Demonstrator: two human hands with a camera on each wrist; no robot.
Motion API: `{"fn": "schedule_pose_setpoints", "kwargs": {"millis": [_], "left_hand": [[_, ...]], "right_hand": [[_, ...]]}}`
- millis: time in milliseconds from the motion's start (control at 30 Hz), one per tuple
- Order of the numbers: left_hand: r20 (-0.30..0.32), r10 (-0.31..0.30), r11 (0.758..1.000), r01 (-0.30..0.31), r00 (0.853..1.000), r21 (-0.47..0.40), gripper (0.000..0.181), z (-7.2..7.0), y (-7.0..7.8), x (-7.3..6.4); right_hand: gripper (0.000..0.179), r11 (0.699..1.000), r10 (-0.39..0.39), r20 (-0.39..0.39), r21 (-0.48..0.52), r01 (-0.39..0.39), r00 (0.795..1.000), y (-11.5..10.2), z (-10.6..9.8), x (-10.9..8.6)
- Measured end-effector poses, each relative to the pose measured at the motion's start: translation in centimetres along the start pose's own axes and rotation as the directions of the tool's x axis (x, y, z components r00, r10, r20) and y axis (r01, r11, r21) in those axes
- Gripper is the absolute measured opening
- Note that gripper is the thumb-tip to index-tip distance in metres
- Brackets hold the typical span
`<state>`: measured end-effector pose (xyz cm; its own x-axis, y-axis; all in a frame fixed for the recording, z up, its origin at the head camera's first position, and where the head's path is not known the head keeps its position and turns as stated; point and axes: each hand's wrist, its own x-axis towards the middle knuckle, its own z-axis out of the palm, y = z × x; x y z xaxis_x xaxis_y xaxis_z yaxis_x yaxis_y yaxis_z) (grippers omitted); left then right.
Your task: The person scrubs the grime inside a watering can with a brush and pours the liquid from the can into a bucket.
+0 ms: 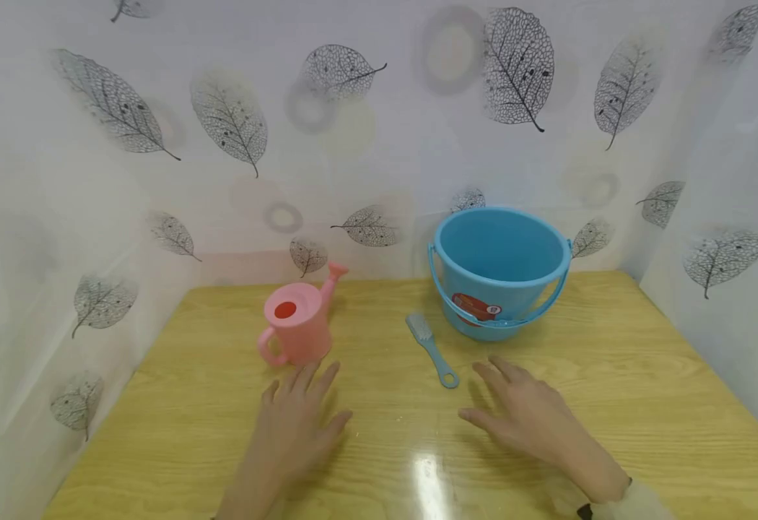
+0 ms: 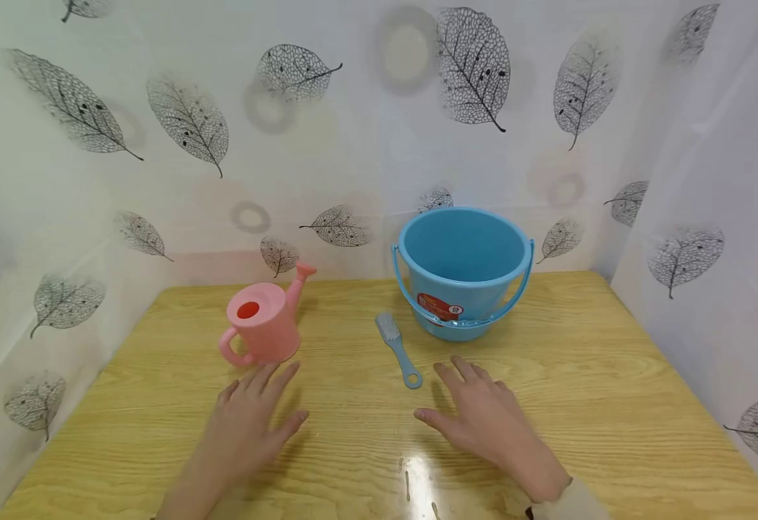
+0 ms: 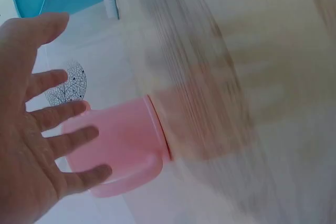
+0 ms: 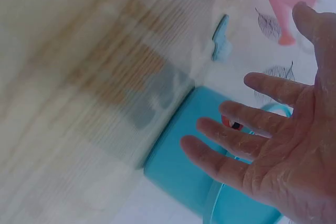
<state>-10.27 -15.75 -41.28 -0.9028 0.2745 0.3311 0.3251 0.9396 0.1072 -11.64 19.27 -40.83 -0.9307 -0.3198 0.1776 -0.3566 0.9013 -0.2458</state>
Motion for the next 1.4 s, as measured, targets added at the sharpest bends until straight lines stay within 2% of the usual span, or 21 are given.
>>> {"fn": "schedule_pose_setpoints", "kwargs": {"millis": [167,267,367,433,500,567,633,700,767,833,900,1000,1067,1100,1167,1233,1300,1400], "left_hand": [[-0.071,0.13,0.991,-0.129,0.989,0.025,0.05,-0.5,-1.6,0.6],[-0.118,0.139,0.99,-0.137,0.983,0.019,0.038,-1.1,-2.8,0.8],[-0.199,0.088,0.996,-0.092,0.976,-0.01,0.029,-1.8,-4.3,0.6],[-0.284,0.046,0.996,-0.066,0.958,-0.058,0.024,-2.3,-5.3,0.5],[-0.343,-0.014,0.993,-0.027,0.939,-0.115,0.023,-2.7,-6.2,0.4],[-0.371,-0.09,0.983,0.022,0.924,-0.183,0.022,-2.9,-6.8,0.5],[-0.349,-0.186,0.959,0.091,0.918,-0.27,0.024,-2.9,-7.1,0.8],[-0.29,-0.284,0.914,0.166,0.914,-0.371,0.027,-2.7,-7.2,1.2],[-0.191,-0.384,0.839,0.254,0.903,-0.481,0.032,-2.4,-7.4,1.7],[-0.076,-0.474,0.748,0.356,0.877,-0.56,0.038,-2.2,-7.6,2.2],[0.052,-0.544,0.64,0.455,0.837,-0.619,0.045,-2.0,-7.9,2.7],[0.236,-0.545,0.52,0.545,0.804,-0.658,0.057,-1.8,-8.8,3.2],[0.33,-0.507,0.441,0.568,0.796,-0.695,0.061,-1.4,-9.3,3.4],[0.365,-0.482,0.415,0.575,0.796,-0.705,0.062,-1.1,-9.5,3.5],[0.411,-0.451,0.369,0.584,0.792,-0.723,0.062,-0.7,-9.8,3.7],[0.422,-0.434,0.352,0.581,0.796,-0.734,0.06,-0.5,-10.0,3.9],[0.428,-0.406,0.355,0.571,0.807,-0.74,0.06,-0.5,-10.2,4.3],[0.429,-0.347,0.372,0.542,0.834,-0.753,0.061,-0.5,-10.4,4.8]], "right_hand": [[0.064,0.997,-0.078,0.028,0.013,0.077,0.997,-0.2,0.5,1.5],[0.053,0.993,-0.117,0.028,0.019,0.116,0.993,-0.3,1.1,2.4],[0.041,0.989,-0.145,0.022,0.031,0.144,0.989,-0.5,1.8,3.5],[0.035,0.987,-0.158,0.022,0.038,0.157,0.987,-0.5,2.1,4.3],[0.031,0.984,-0.176,0.023,0.04,0.175,0.984,-0.6,2.3,4.8],[0.028,0.981,-0.194,0.022,0.033,0.193,0.981,-0.6,2.4,5.2],[0.023,0.979,-0.205,0.02,0.02,0.204,0.979,-0.6,2.3,5.5],[0.019,0.981,-0.195,0.035,0.026,0.194,0.98,-0.6,2.4,5.7],[0.019,0.983,-0.183,0.051,0.035,0.181,0.982,-0.6,2.4,5.9],[0.023,0.985,-0.167,0.073,0.049,0.164,0.983,-0.7,2.6,6.1],[0.026,0.986,-0.161,0.079,0.05,0.157,0.984,-0.9,2.8,6.3],[0.029,0.989,-0.147,0.072,0.043,0.145,0.986,-1.2,3.0,6.7],[0.029,0.991,-0.133,0.062,0.041,0.131,0.989,-1.3,3.1,6.9],[0.03,0.992,-0.122,0.062,0.041,0.12,0.991,-1.4,3.1,7.1],[0.031,0.994,-0.105,0.062,0.042,0.102,0.993,-1.5,3.2,7.4],[0.031,0.996,-0.081,0.082,0.053,0.077,0.993,-1.5,3.2,7.8],[0.03,0.997,-0.057,0.109,0.064,0.05,0.992,-1.6,3.2,8.2],[0.026,0.994,-0.005,0.153,0.109,-0.012,0.988,-1.6,3.0,8.8]]}}
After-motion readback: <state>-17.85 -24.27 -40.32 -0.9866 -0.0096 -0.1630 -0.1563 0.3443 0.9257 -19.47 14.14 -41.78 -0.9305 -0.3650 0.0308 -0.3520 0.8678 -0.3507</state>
